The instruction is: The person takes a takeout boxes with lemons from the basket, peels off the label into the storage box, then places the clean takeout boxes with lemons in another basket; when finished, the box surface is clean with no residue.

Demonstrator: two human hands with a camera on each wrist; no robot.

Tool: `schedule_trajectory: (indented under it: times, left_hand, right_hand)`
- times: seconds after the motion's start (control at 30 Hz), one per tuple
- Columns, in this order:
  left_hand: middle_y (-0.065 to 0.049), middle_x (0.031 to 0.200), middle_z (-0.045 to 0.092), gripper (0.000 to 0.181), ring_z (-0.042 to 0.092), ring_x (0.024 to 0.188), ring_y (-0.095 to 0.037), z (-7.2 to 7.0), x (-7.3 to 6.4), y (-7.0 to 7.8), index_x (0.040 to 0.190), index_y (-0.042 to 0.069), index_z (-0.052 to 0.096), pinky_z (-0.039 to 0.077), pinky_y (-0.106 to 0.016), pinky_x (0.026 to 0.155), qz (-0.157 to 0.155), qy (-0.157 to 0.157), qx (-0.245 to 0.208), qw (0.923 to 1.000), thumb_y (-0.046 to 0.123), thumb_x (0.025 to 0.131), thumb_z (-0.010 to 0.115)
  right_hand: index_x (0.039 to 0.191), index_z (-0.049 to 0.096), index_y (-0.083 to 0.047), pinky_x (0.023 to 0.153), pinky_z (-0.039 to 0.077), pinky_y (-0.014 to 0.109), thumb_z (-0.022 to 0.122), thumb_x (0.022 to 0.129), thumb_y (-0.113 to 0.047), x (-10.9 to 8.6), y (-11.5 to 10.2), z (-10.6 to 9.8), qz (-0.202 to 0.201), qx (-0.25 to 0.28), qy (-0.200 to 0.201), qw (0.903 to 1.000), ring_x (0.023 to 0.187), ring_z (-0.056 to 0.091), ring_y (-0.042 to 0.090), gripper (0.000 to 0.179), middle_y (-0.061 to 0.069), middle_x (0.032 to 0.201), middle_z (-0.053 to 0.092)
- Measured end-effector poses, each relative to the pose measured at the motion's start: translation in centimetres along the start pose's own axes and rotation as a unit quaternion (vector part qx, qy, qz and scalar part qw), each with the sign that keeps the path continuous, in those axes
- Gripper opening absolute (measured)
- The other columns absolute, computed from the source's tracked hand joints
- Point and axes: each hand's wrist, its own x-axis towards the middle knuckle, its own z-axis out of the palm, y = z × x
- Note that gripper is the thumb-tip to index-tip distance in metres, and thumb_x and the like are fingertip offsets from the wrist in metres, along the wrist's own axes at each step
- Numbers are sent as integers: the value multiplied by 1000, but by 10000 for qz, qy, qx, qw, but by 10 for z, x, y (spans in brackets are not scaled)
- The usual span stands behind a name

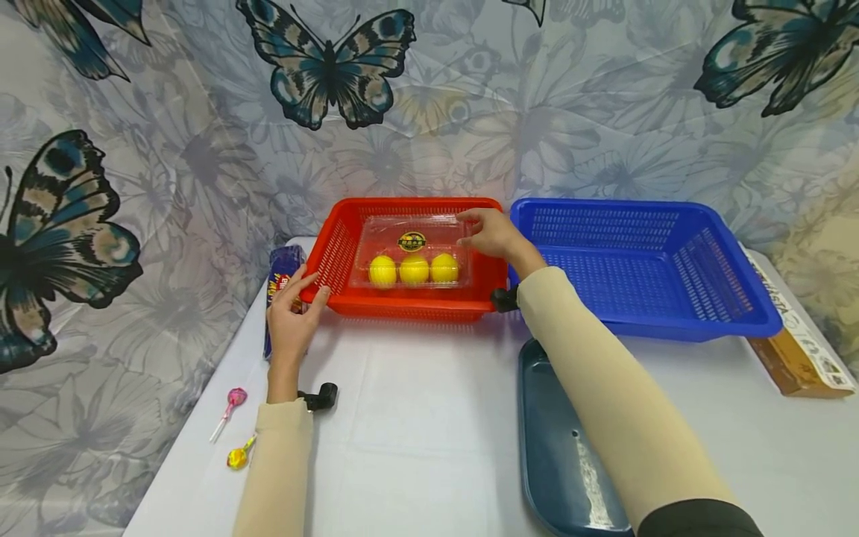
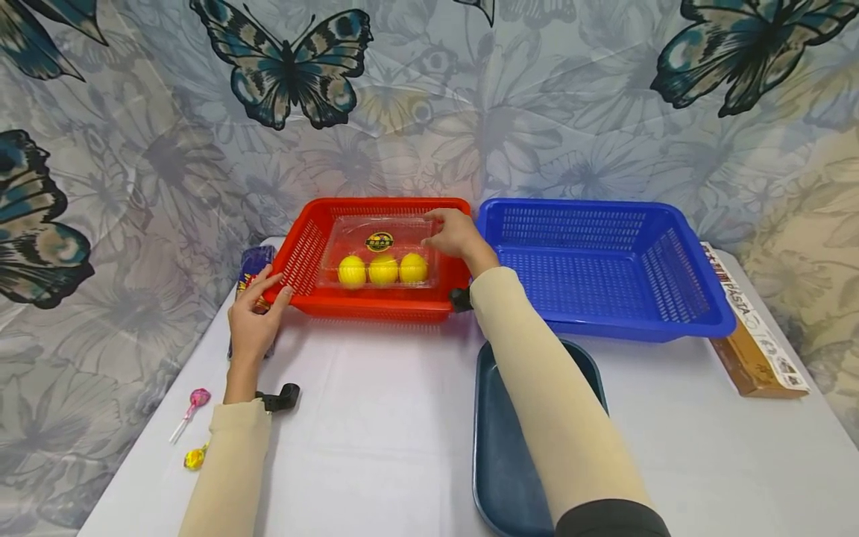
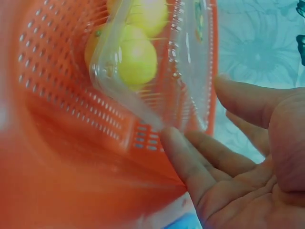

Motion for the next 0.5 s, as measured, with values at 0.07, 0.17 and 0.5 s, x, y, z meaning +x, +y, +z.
schedule_trajectory:
  times: [0.07, 0.17, 0.5]
  left_hand:
    - [3, 147, 61, 39, 53, 138, -26, 0, 0, -1, 124, 14, 75, 50, -29, 82, -3, -7, -25, 10000, 29, 89, 79]
    - [5, 147, 61, 38, 53, 139, -24, 1, 1, -1, 124, 15, 75, 51, -32, 89, -26, -29, -7, 10000, 31, 89, 79]
    - [3, 148, 60, 39, 52, 141, -25, 0, 1, -1, 125, 15, 75, 43, -48, 116, -99, -102, 22, 9999, 31, 90, 78]
  right_hand:
    - [150, 49, -8, 103, 54, 49, 68, 96, -12, 1, 2, 3, -37, -11, -69, 10000, 130, 57, 39, 57, 22, 143, 57]
    - [149, 50, -8, 103, 54, 49, 67, 96, -11, 2, 4, 6, -117, 69, -143, 9998, 131, 56, 39, 56, 23, 143, 57]
    - [143, 56, -9, 102, 55, 50, 68, 97, -13, 8, 6, 7, -100, 539, -433, 9976, 130, 55, 37, 48, 21, 142, 57]
